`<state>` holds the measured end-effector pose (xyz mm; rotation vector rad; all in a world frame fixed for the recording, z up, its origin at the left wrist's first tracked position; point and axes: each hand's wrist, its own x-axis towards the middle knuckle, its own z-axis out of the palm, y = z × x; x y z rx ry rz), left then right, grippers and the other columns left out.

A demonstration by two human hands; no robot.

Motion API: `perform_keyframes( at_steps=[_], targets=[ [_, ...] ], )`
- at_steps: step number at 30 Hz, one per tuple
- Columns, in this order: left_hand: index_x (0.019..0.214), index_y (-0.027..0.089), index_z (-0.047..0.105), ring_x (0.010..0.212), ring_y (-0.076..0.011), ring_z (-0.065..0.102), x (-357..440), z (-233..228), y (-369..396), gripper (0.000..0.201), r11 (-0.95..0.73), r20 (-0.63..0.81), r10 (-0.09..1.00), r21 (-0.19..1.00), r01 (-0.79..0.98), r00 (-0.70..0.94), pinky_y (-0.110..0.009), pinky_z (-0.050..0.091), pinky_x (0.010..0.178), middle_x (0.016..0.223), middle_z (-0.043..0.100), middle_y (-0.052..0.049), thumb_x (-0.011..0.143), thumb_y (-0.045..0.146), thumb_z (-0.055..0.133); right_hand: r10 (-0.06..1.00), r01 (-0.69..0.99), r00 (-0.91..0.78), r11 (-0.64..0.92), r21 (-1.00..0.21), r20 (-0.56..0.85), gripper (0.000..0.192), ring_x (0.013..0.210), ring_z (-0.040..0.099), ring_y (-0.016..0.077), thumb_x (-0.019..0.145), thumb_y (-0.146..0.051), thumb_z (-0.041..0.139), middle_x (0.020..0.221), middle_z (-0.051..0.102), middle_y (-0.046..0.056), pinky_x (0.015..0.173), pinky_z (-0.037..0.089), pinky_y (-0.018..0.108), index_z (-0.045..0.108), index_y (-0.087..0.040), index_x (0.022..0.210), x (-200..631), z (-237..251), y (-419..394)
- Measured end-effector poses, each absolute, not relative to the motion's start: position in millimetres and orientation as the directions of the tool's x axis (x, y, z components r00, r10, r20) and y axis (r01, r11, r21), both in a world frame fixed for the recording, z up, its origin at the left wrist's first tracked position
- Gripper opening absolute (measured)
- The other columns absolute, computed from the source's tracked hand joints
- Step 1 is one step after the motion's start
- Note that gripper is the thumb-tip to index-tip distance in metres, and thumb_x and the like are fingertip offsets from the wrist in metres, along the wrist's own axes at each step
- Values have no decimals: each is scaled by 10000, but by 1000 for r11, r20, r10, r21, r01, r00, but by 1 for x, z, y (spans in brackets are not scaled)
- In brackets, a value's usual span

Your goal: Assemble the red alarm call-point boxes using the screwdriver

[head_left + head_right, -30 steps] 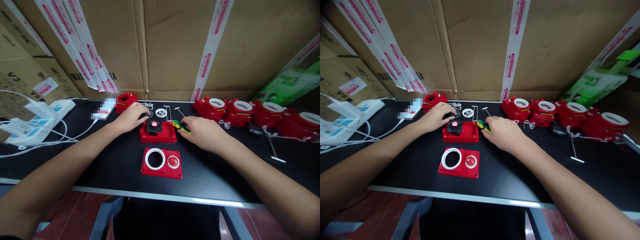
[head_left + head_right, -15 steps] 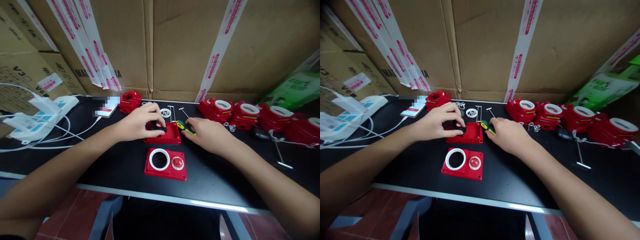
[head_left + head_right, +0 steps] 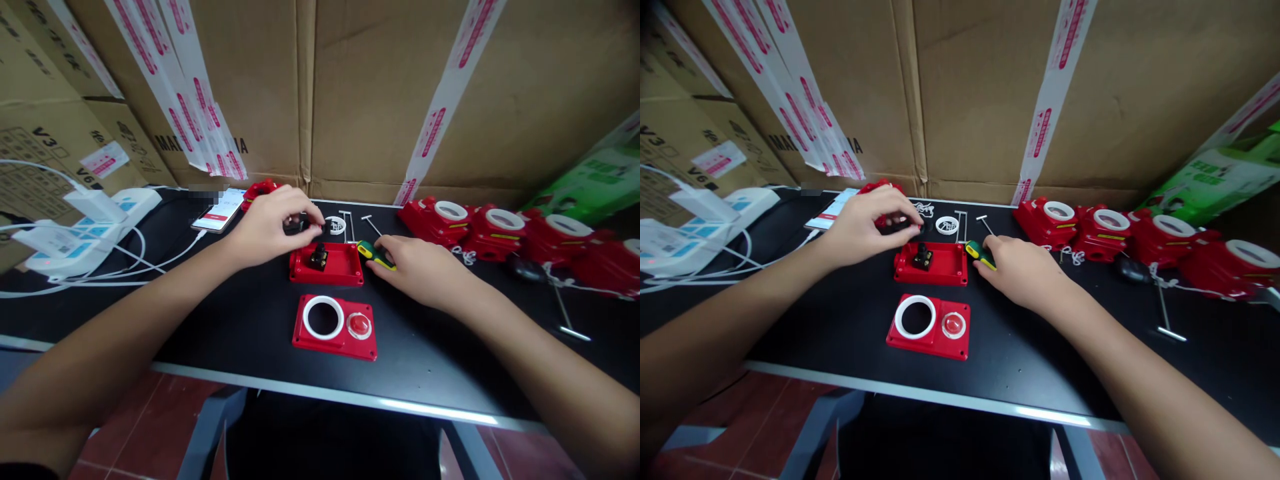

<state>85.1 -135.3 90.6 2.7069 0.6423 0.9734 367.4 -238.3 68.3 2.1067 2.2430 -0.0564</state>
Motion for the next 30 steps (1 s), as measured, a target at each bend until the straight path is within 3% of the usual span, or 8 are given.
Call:
perform_keyframes(
  at_steps=[6, 14, 30],
  targets=[
    [1036, 217, 760, 716, -159, 619, 73, 76, -103, 142, -765, 643, 591, 255, 591, 487, -363, 565, 793, 1051, 755, -45, 993, 268, 634, 995, 998, -53, 54, 11, -83, 356, 1028, 775, 333, 1067, -498, 541, 1220, 796, 116, 646, 457, 364, 662, -210, 1238, 369, 67, -238],
    [1022, 208, 742, 1013, -265, 724, 70, 48, -77, 125, -749, 477, 618, 115, 653, 625, -421, 573, 970, 1084, 774, -88, 995, 219, 621, 995, 998, -60, 61, 10, -78, 398, 1070, 779, 356, 1074, -512, 521, 1235, 796, 123, 664, 492, 381, 664, -209, 1290, 369, 68, -239],
    [1047, 170, 747, 869, -278, 700, 75, 44, -85, 159, -645, 378, 709, 7, 764, 595, -423, 570, 817, 1047, 724, -132, 1015, 224, 601, 996, 999, -47, 48, 1, -79, 396, 1044, 773, 340, 1066, -503, 545, 1227, 799, 117, 645, 457, 369, 669, -207, 1297, 369, 67, -239]
  ],
)
